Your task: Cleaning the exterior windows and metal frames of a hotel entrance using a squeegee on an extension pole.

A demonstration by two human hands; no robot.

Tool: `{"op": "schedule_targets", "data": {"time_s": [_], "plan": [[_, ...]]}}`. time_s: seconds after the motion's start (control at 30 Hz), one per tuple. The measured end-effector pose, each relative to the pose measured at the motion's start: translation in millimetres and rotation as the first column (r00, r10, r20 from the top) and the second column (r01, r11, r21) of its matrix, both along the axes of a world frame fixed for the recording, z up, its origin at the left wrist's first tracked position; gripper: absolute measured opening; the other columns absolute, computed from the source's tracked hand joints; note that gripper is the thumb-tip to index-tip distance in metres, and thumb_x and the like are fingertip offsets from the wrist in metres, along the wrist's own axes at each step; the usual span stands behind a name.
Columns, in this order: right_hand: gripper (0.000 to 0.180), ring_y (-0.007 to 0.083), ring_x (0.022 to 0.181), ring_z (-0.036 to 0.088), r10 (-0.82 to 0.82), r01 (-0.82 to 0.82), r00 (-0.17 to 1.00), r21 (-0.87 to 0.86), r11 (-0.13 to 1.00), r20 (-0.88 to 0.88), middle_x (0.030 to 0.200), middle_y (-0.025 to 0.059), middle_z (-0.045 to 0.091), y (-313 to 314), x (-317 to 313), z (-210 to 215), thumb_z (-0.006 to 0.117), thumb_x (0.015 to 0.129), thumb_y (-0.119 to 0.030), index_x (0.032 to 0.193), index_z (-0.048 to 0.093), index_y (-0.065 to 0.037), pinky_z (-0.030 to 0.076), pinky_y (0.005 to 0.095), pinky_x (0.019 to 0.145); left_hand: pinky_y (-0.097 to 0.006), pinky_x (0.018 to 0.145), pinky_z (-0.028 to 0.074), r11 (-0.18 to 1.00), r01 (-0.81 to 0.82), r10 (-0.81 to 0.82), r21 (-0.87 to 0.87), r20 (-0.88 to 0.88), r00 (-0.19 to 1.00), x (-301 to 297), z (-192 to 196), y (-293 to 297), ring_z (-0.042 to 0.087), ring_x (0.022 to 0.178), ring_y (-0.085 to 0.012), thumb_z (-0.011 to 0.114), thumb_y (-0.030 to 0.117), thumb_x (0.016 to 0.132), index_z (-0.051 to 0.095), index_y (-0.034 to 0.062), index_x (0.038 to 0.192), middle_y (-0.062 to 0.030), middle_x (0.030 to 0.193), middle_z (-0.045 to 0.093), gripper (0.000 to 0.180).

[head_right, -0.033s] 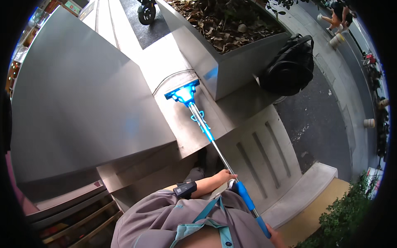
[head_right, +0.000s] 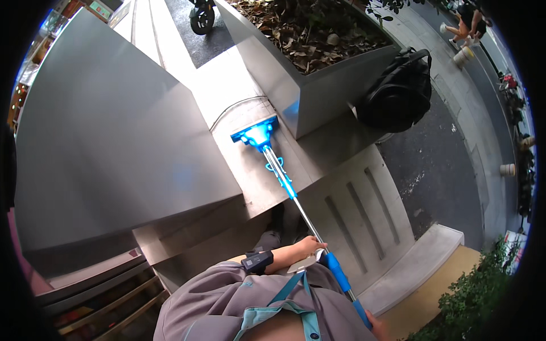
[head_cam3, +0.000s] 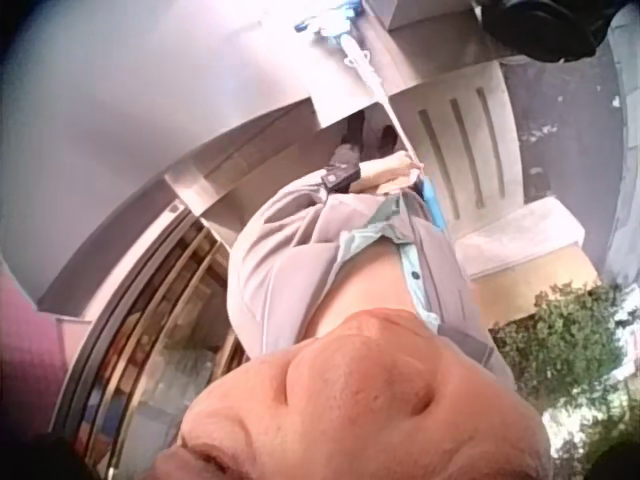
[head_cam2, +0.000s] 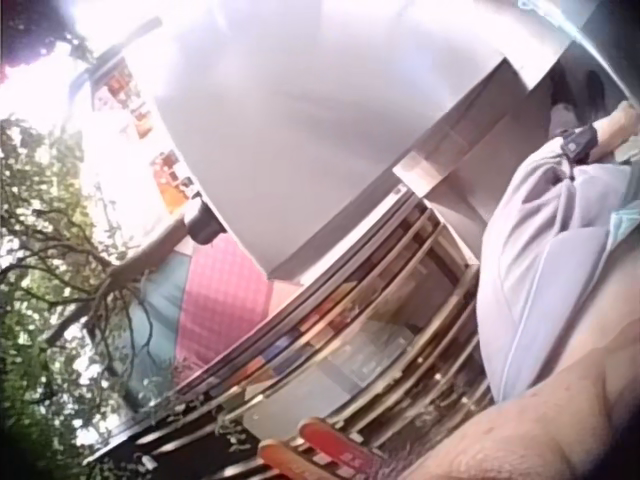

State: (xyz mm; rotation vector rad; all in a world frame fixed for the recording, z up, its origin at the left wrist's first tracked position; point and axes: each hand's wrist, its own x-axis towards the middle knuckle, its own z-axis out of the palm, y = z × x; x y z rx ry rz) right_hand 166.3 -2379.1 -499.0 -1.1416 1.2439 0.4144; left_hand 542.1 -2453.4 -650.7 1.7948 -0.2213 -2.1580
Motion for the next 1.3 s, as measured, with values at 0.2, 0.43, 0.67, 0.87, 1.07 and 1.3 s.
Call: {"op": "schedule_targets", "data": {"time_s": [0.2, 0.43, 0.67, 0.87, 1.07, 1.3], "plan": [[0.059, 0.0249, 0.065, 0.06, 0.087, -0.078, 0.996, -0.205, 0.976, 0.035, 0.086, 0.018, 0.059, -76.8, 126.4, 2.8, 0.06, 0.069, -0.018, 0.123, 0.037, -0.013, 0.046, 0.031, 0.059, -0.033, 0.036, 0.034, 0.963, -0.27, 0.266, -0.012, 0.224, 0.938, 53.2, -33.2, -51.2, 0.047, 0.043, -0.0173, 0.061, 0.014, 0.074, 0.054, 0.0001, 0.068, -0.0068, 0.056, 0.051, 0.017], [0.057, 0.0275, 0.07, 0.06, 0.197, -0.14, 0.978, -0.482, 0.865, 0.069, 0.084, 0.0191, 0.059, -80.1, 100.4, -25.8, 0.059, 0.072, -0.026, 0.123, 0.038, -0.013, 0.046, 0.0313, 0.06, -0.025, 0.035, 0.032, 0.945, -0.278, 0.309, -0.17, 0.196, 0.93, 60.0, -8.7, -63.9, 0.047, 0.043, -0.0121, 0.055, 0.022, 0.078, 0.051, 0.0018, 0.072, -0.0076, 0.057, 0.055, 0.022], [0.054, 0.031, 0.081, 0.058, 0.122, -0.119, 0.992, -0.311, 0.943, -0.01, 0.093, 0.0177, 0.057, -38.3, 57.6, 29.8, 0.059, 0.072, -0.022, 0.121, 0.039, -0.012, 0.045, 0.0318, 0.067, -0.03, 0.046, 0.039, 0.979, -0.196, 0.192, 0.053, 0.066, 0.979, 6.0, 16.4, -19.4, 0.05, 0.052, -0.0142, 0.058, 0.015, 0.077, 0.056, 0.0012, 0.077, -0.0057, 0.065, 0.055, 0.014], [0.052, 0.0273, 0.076, 0.059, 0.091, -0.047, 0.991, -0.389, 0.92, 0.096, 0.09, 0.019, 0.058, 2.1, 64.7, 13.5, 0.058, 0.073, -0.021, 0.121, 0.039, -0.011, 0.045, 0.0303, 0.065, -0.033, 0.043, 0.039, 0.993, -0.069, 0.042, 0.097, 0.258, 0.965, 20.7, 4.6, -17.5, 0.052, 0.053, -0.0173, 0.064, 0.017, 0.072, 0.058, -0.0011, 0.078, -0.0092, 0.064, 0.056, 0.02], [0.052, 0.008, 0.045, 0.046, -0.204, 0.207, 0.967, -0.003, 0.978, 0.152, 0.065, 0.0052, 0.052, -81.4, 177.8, 23.8, 0.055, 0.077, -0.015, 0.125, 0.035, -0.01, 0.04, 0.0239, 0.042, -0.03, 0.037, 0.032, 0.946, -0.243, 0.307, -0.215, 0.355, 0.883, 112.4, -7.6, -61.7, 0.043, 0.042, -0.0139, 0.059, 0.023, 0.075, 0.052, 0.0019, 0.064, -0.0041, 0.051, 0.047, 0.025], [0.051, 0.0107, 0.06, 0.054, -0.238, 0.216, 0.944, 0.117, 0.969, 0.229, 0.077, 0.0076, 0.057, -79.9, 203.1, 24.9, 0.054, 0.078, -0.015, 0.125, 0.034, -0.006, 0.044, 0.0232, 0.055, -0.031, 0.036, 0.035, 0.994, 0.012, 0.05, -0.107, 0.558, 0.828, 139.6, -14.3, -58.7, 0.049, 0.042, -0.0165, 0.06, 0.026, 0.074, 0.055, 0.0015, 0.066, -0.0066, 0.052, 0.052, 0.027]]}}
